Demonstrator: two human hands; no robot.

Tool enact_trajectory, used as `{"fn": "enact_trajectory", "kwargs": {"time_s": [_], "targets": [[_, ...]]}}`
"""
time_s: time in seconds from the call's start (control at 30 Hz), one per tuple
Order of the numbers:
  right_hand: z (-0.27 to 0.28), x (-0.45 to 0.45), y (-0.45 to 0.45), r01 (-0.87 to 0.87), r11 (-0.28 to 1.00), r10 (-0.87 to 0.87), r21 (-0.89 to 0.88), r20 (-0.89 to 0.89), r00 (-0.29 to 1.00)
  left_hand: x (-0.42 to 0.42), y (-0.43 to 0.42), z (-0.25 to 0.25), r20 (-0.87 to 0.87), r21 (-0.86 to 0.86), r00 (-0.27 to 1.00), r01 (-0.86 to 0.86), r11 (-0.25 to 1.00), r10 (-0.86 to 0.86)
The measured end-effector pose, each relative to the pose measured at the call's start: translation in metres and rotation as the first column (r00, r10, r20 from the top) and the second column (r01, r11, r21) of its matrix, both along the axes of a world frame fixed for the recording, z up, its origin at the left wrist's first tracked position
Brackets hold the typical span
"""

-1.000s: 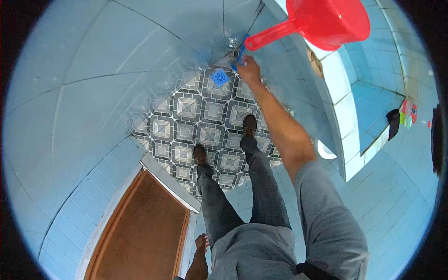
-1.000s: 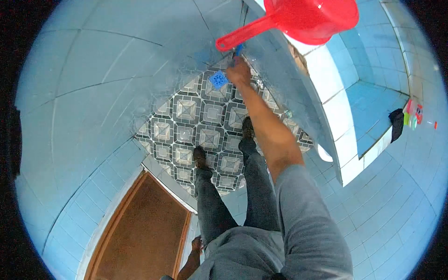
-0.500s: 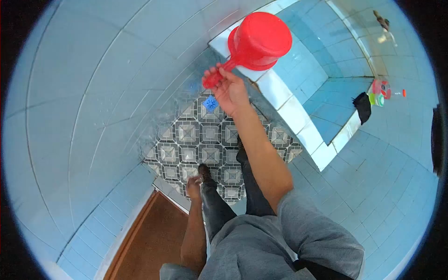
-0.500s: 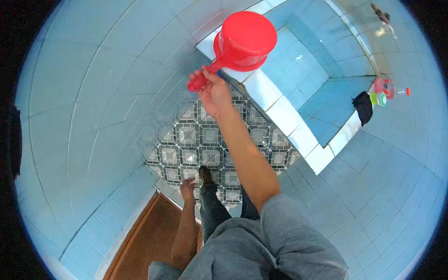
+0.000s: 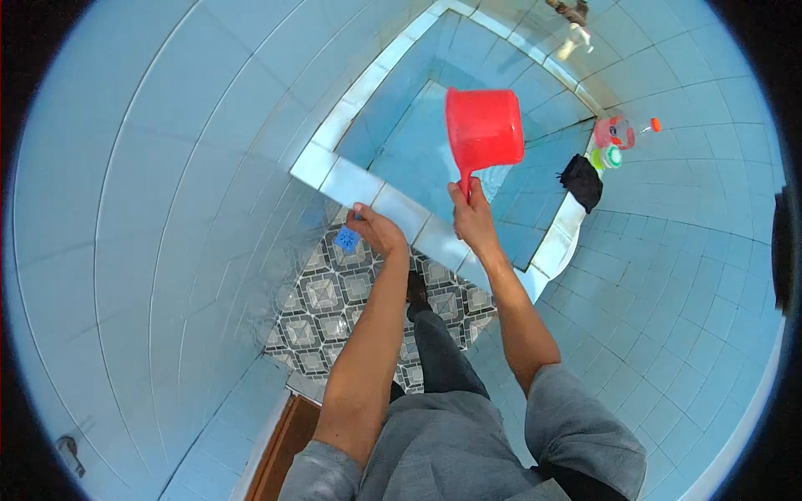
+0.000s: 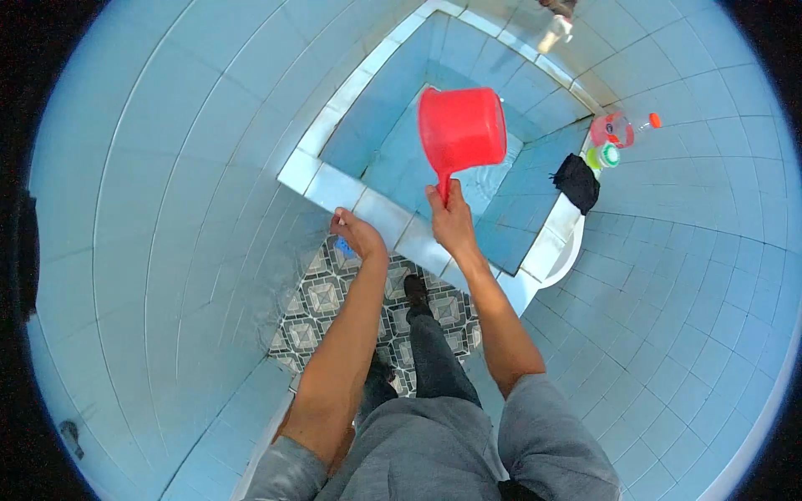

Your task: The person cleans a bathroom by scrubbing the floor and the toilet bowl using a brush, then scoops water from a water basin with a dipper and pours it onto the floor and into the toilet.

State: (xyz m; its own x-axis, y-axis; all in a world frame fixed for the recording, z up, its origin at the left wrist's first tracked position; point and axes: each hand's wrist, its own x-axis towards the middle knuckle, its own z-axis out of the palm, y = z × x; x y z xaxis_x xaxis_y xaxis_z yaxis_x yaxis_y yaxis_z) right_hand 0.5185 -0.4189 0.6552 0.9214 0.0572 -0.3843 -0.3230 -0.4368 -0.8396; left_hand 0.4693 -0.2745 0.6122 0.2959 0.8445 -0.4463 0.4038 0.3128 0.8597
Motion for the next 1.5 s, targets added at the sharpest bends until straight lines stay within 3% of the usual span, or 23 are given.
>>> {"fn": "enact_trajectory", "kwargs": {"time_s": [0.03,0.07,0.1,0.13,0.2,0.27,0.33,0.4,0.53,0.6,0.73,0.8,0.83,0.9,1.0,1.13,1.27,1.37,1.4,1.43,1.47,1.5], "targets": [[-0.015,0.013,-0.014,0.007,1.0,-0.007,0.001,0.006,1.0,0.015,-0.006,0.005,-0.15,0.002,0.986,-0.072,0.997,0.071],[-0.031,0.026,-0.027,-0.021,0.993,0.021,-0.118,0.003,1.0,0.025,-0.01,0.01,-0.302,0.017,0.943,-0.145,0.989,0.143],[-0.044,0.038,-0.04,-0.049,0.971,0.048,-0.235,-0.009,0.999,0.027,-0.011,0.021,-0.371,0.07,0.922,-0.086,0.994,0.106],[-0.056,0.053,-0.051,-0.046,0.972,0.044,-0.231,-0.017,0.999,0.031,-0.013,0.024,-0.378,0.075,0.92,-0.081,0.994,0.103],[-0.083,0.082,-0.072,-0.173,0.807,0.207,-0.565,-0.005,0.978,0.035,-0.015,0.027,-0.524,0.143,0.844,-0.04,0.989,0.11],[-0.142,0.103,-0.088,-0.146,0.786,0.181,-0.601,-0.002,0.983,0.038,-0.017,0.028,-0.577,0.153,0.809,-0.021,0.988,0.107],[-0.164,0.115,-0.09,-0.113,0.763,0.152,-0.637,0.007,0.988,0.044,-0.017,0.027,-0.622,0.165,0.776,0.001,0.986,0.103],[-0.184,0.119,-0.091,-0.077,0.752,0.016,-0.654,-0.1,0.995,0.047,-0.017,0.029,-0.653,0.134,0.753,0.009,0.991,0.082],[-0.215,0.106,-0.076,-0.103,0.727,0.027,-0.679,-0.121,0.992,0.051,-0.018,0.025,-0.722,0.133,0.687,0.016,0.991,0.086],[-0.225,0.101,-0.065,-0.245,0.735,0.145,-0.632,-0.206,0.968,0.052,-0.019,0.021,-0.758,0.17,0.643,0.025,0.985,0.115],[-0.241,0.103,-0.051,-0.214,0.791,0.138,-0.574,-0.174,0.975,0.061,-0.023,0.03,-0.782,0.183,0.607,0.007,0.983,0.141],[-0.252,0.111,-0.048,-0.082,0.93,0.105,-0.358,0.043,0.994,0.06,-0.022,0.027,-0.783,0.181,0.608,0.021,0.983,0.131],[-0.26,0.115,-0.047,-0.075,0.931,0.095,-0.357,0.038,0.995,0.06,-0.022,0.028,-0.782,0.178,0.611,0.031,0.983,0.122],[-0.263,0.119,-0.046,0.034,0.99,-0.054,-0.136,-0.147,0.988,0.064,-0.024,0.032,-0.801,0.179,0.586,0.039,0.983,0.122],[-0.215,0.123,-0.044,0.226,0.951,-0.12,0.21,-0.421,0.899,0.056,-0.022,0.018,-0.811,0.194,0.572,0.061,0.979,0.125],[-0.163,0.116,-0.048,0.295,0.847,-0.087,0.443,-0.432,0.898,0.061,-0.03,0.032,-0.785,0.228,0.601,0.055,0.972,0.15],[-0.093,0.094,-0.055,0.326,0.833,-0.118,0.447,-0.433,0.894,0.056,-0.028,0.022,-0.78,0.203,0.613,0.061,0.977,0.124],[-0.036,0.062,-0.064,0.355,0.787,-0.143,0.504,-0.411,0.9,0.055,-0.033,0.025,-0.681,0.229,0.711,-0.019,0.973,0.174],[-0.017,0.048,-0.067,0.367,0.754,-0.153,0.545,-0.397,0.905,0.048,-0.025,0.013,-0.853,0.188,0.523,0.318,0.929,-0.006],[0.002,0.031,-0.071,0.376,0.719,-0.165,0.584,-0.382,0.909,0.04,-0.014,-0.002,-0.96,0.07,0.255,0.61,0.79,-0.112],[0.019,0.013,-0.075,0.405,0.711,-0.209,0.575,-0.377,0.902,0.033,-0.003,-0.018,-0.992,-0.106,-0.043,0.811,0.575,-0.122],[0.036,-0.005,-0.077,0.446,0.661,-0.244,0.603,-0.389,0.888,0.032,0.002,-0.025,-0.966,-0.259,-0.238,0.868,0.424,-0.103]]}}
